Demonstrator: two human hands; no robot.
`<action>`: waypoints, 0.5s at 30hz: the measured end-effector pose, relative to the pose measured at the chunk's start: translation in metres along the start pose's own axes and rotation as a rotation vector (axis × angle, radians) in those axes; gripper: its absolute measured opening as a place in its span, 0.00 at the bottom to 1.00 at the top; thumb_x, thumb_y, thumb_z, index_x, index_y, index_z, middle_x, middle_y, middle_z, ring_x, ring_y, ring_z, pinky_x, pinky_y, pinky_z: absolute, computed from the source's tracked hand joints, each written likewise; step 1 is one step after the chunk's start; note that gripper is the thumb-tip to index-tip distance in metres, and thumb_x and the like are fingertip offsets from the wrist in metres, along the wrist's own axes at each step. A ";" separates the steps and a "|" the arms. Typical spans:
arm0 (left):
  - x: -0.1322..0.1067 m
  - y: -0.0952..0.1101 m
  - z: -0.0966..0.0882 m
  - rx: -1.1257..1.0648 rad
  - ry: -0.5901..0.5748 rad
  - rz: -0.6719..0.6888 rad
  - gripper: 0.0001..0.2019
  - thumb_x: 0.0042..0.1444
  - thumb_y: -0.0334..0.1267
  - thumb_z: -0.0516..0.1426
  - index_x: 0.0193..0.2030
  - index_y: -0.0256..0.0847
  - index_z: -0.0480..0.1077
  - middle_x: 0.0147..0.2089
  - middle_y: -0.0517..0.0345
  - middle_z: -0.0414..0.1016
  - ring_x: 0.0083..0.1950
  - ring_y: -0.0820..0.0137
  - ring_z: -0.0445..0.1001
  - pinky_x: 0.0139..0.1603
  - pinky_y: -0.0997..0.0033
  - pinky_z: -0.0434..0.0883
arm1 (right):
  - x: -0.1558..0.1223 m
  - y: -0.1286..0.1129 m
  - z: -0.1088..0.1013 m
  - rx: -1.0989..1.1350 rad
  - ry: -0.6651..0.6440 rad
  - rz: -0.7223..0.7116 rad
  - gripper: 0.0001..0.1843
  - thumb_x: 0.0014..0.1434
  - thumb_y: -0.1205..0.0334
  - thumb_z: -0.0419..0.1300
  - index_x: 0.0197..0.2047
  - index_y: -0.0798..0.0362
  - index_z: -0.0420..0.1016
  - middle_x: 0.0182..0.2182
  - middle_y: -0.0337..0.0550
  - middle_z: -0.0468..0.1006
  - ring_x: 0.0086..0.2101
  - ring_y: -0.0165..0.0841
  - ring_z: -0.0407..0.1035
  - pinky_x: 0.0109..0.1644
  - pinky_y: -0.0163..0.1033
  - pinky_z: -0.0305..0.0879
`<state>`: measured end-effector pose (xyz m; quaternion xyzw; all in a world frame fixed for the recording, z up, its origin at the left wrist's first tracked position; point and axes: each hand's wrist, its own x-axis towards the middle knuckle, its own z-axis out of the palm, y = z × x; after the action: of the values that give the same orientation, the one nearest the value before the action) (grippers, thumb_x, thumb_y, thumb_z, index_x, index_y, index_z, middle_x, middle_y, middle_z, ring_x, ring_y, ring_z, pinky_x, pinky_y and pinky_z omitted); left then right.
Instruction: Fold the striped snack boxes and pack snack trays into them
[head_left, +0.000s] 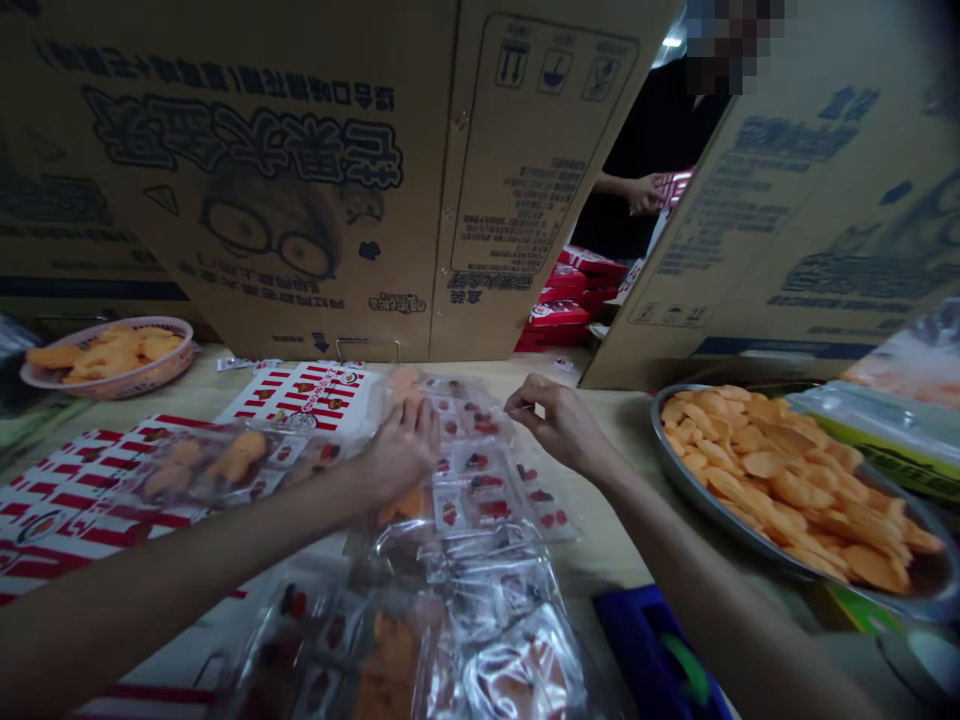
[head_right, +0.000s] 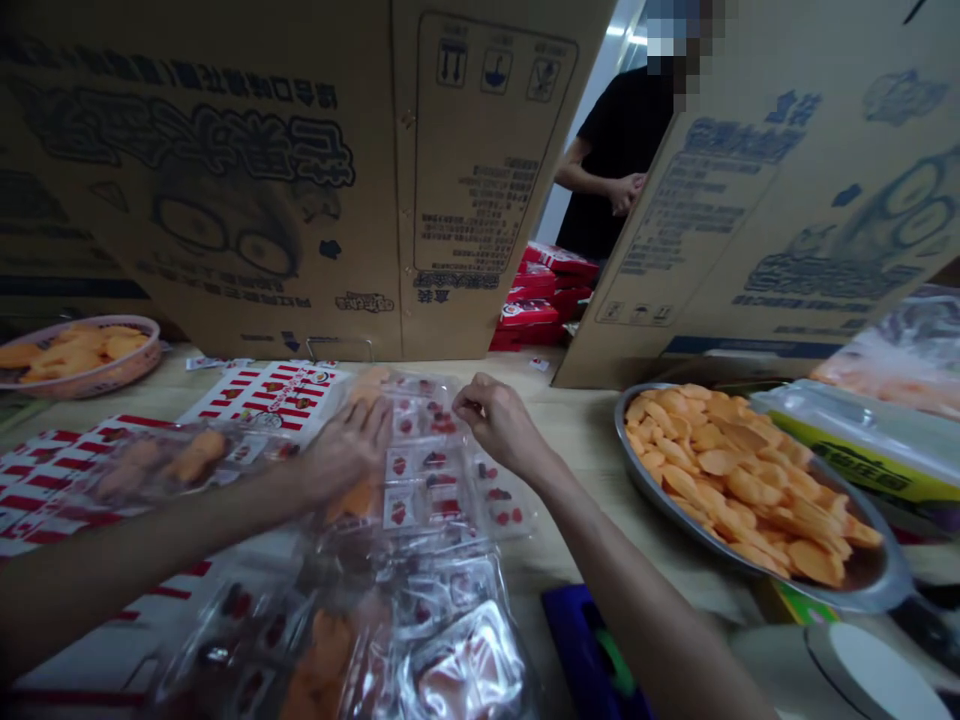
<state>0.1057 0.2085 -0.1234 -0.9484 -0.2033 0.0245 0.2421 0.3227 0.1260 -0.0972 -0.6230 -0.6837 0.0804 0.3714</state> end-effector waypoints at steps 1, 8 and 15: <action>-0.019 0.013 -0.002 0.025 0.011 0.046 0.22 0.57 0.25 0.49 0.60 0.21 0.62 0.62 0.25 0.61 0.58 0.47 0.68 0.53 0.49 0.65 | 0.000 -0.004 0.000 -0.006 -0.029 -0.012 0.09 0.52 0.76 0.56 0.28 0.57 0.75 0.25 0.41 0.70 0.28 0.30 0.65 0.34 0.34 0.58; -0.071 0.048 0.002 -0.026 0.052 0.130 0.23 0.60 0.31 0.49 0.62 0.31 0.62 0.62 0.36 0.64 0.57 0.45 0.69 0.53 0.46 0.66 | -0.014 -0.029 0.024 -0.201 -0.285 -0.144 0.12 0.53 0.79 0.53 0.27 0.58 0.76 0.28 0.44 0.71 0.31 0.31 0.64 0.37 0.34 0.57; -0.067 0.045 0.007 -0.086 0.049 0.137 0.22 0.59 0.31 0.51 0.60 0.31 0.64 0.61 0.33 0.64 0.59 0.47 0.68 0.55 0.46 0.64 | -0.028 -0.032 0.042 -0.300 -0.517 -0.196 0.10 0.50 0.79 0.55 0.25 0.58 0.73 0.28 0.45 0.71 0.31 0.31 0.64 0.36 0.33 0.56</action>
<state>0.0602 0.1492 -0.1539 -0.9699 -0.1330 0.0088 0.2036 0.2709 0.1084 -0.1202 -0.5608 -0.8166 0.0983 0.0951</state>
